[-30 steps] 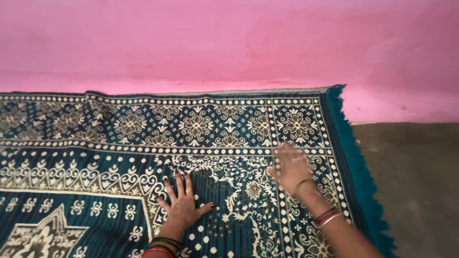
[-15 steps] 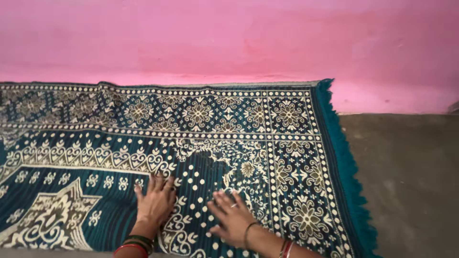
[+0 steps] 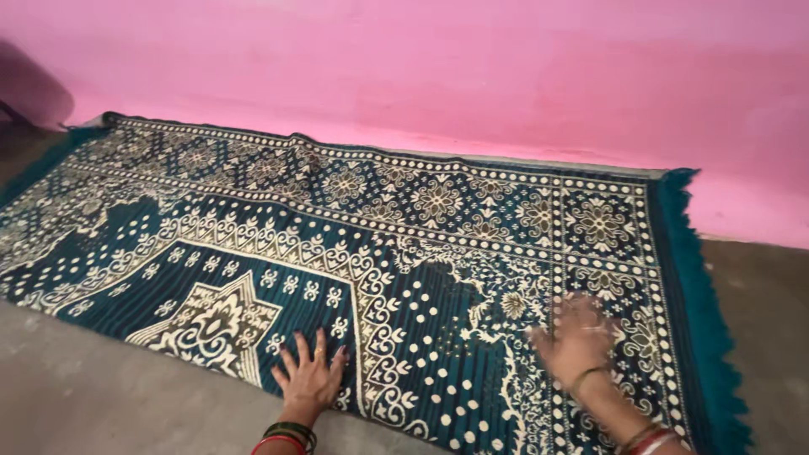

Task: The person folds a large patterned textile on the floor, then unpacks a stack of metal plates from a box and wipes each plate with a cloth. The textile is laid flat and smoothed, and the plates are handled one by one.

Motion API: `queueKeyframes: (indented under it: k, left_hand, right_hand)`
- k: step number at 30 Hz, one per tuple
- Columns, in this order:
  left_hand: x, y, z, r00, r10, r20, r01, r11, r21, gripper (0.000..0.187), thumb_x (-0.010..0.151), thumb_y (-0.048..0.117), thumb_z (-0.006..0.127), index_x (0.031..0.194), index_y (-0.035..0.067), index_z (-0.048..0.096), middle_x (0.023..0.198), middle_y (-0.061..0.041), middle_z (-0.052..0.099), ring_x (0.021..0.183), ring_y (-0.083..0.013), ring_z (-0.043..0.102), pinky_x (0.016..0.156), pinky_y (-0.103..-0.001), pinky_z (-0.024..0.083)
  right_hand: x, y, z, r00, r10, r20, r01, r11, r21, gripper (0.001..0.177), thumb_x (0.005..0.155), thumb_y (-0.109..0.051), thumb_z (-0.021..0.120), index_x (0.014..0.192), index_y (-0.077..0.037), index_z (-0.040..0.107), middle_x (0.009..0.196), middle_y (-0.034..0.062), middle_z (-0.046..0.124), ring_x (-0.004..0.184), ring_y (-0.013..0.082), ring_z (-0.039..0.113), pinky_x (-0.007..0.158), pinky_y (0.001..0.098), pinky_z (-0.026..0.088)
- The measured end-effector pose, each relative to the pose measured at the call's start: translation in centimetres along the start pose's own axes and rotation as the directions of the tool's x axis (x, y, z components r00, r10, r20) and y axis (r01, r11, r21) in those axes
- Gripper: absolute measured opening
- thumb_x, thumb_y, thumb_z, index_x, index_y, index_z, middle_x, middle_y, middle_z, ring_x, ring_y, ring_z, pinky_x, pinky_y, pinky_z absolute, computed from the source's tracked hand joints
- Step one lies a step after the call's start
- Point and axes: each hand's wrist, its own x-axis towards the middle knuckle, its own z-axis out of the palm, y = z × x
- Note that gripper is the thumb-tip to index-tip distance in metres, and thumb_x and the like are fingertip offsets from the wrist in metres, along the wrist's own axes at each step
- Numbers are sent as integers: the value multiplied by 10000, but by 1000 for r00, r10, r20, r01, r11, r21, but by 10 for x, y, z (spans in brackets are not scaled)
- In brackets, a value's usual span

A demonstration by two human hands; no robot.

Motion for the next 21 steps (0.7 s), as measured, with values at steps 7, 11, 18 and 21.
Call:
queueKeyframes:
  k: [7,11,18,21]
  left_hand:
    - [-5,12,3,774,-293,-562,219,956,-196,702,1022,588,279,1585,168,279,1693,-162,143,1525,-462,78,1135,-728,48]
    - [7,3,7,762,-338,-552,218,937,-273,703,1038,564,272,1604,150,309,1705,-165,183,1550,-455,123,1167,-740,53]
    - [50,38,2,907,-136,-400,168,985,46,724,975,591,280,1584,200,267,1669,-155,149,1501,-475,80,1124,-709,50]
    - [73,85,-9,933,-25,-359,50,997,62,756,978,588,284,1577,131,231,1665,-155,134,1504,-457,56,1096,-714,61]
  right_hand:
    - [-77,-152,11,291,-923,-252,944,235,231,683,949,-343,667,1531,-65,441,1622,252,293,1522,392,243,1214,577,190]
    - [-56,-179,25,247,-958,-146,940,200,275,670,989,-385,539,1589,-125,398,1670,196,255,1559,364,175,1236,580,93]
    - [24,-159,-2,635,-761,131,765,643,28,655,995,-544,307,1580,-250,281,1687,108,110,1561,284,27,1237,531,-25]
    - [87,-117,-10,811,-585,17,585,811,-2,662,996,-593,272,1573,-268,273,1708,80,147,1551,263,61,1236,512,15]
